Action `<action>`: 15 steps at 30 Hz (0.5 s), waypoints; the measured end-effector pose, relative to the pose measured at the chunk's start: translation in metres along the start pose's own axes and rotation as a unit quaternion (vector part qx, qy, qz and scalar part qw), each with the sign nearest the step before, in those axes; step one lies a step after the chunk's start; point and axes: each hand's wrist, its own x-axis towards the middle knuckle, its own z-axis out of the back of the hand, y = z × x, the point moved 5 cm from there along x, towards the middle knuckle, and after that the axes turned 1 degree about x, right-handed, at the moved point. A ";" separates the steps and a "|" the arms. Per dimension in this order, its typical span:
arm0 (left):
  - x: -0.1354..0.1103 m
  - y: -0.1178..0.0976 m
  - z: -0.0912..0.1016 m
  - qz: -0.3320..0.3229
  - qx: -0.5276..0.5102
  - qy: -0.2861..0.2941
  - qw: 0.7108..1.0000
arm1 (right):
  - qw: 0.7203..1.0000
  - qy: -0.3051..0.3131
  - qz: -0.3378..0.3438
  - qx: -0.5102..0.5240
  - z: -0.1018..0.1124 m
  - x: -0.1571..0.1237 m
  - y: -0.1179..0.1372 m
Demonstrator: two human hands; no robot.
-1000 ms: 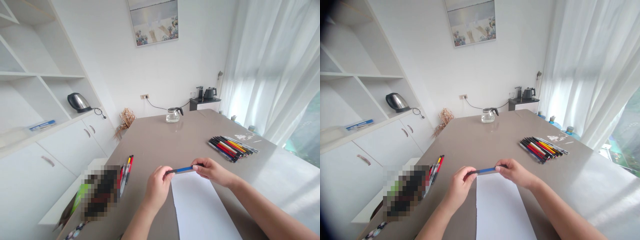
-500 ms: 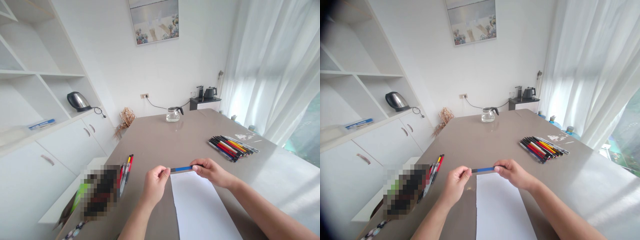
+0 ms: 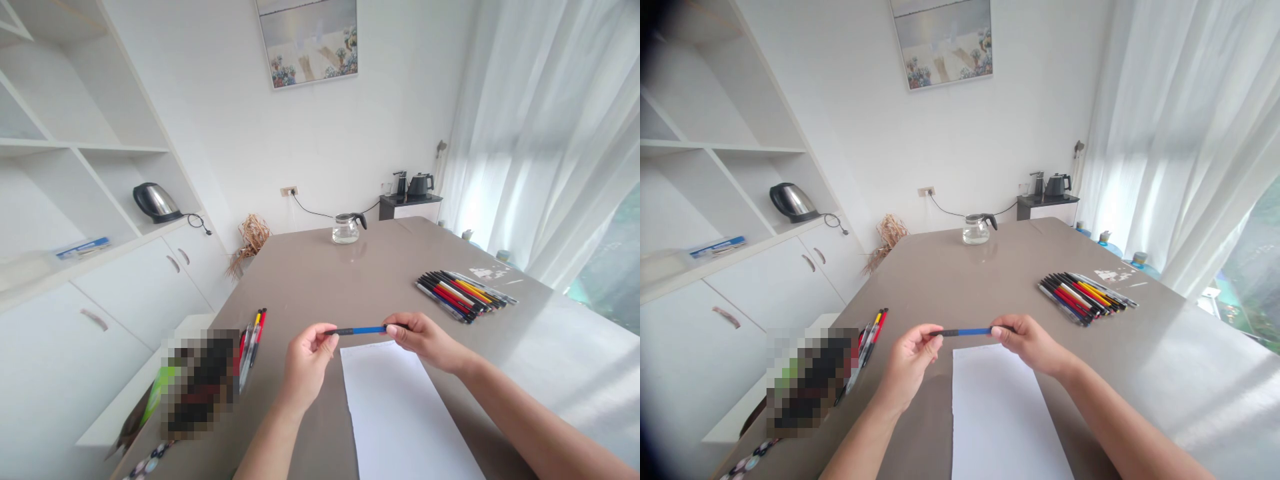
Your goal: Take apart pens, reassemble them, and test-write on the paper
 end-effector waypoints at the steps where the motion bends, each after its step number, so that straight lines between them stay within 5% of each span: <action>1: 0.000 0.000 0.001 -0.004 0.001 -0.006 1.000 | 1.000 0.003 -0.002 0.005 0.000 0.000 -0.001; 10: 0.000 -0.001 0.004 -0.007 0.046 -0.031 0.998 | 1.000 0.013 -0.004 0.015 -0.003 0.000 0.001; 15: -0.002 -0.001 0.001 0.031 -0.034 -0.014 0.999 | 1.000 0.006 -0.005 0.013 -0.002 0.000 0.000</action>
